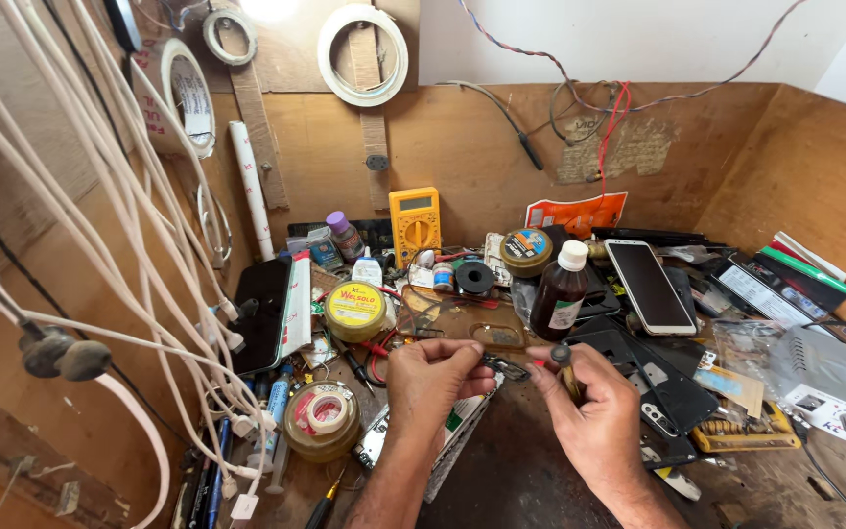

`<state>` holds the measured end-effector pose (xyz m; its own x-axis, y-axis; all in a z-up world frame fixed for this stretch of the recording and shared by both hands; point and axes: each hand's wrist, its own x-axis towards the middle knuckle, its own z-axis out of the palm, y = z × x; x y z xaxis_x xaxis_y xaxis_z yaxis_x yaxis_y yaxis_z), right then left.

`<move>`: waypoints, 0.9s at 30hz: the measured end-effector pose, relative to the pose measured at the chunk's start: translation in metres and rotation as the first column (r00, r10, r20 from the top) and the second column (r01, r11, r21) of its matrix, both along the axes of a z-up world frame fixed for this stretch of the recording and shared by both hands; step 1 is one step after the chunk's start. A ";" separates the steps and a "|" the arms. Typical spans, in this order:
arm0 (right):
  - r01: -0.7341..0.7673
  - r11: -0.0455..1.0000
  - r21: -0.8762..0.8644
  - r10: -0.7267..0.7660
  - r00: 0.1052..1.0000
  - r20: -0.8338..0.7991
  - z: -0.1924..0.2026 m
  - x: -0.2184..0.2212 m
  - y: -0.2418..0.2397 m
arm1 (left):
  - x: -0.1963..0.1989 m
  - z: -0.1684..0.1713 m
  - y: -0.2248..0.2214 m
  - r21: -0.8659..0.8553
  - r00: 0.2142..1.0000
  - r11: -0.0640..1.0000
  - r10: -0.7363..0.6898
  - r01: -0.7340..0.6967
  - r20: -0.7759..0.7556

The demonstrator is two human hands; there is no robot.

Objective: The person removes internal components from a mobile phone by hand and with a screwdriver at a workbench.

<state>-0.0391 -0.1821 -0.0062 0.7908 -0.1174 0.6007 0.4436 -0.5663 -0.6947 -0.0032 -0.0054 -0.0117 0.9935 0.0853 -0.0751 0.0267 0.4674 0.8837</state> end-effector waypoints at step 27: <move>-0.124 0.978 0.169 0.133 0.990 -0.045 -0.022 0.006 -0.005 | -0.007 0.005 -0.009 -0.156 0.992 0.987 -0.012 0.032 0.126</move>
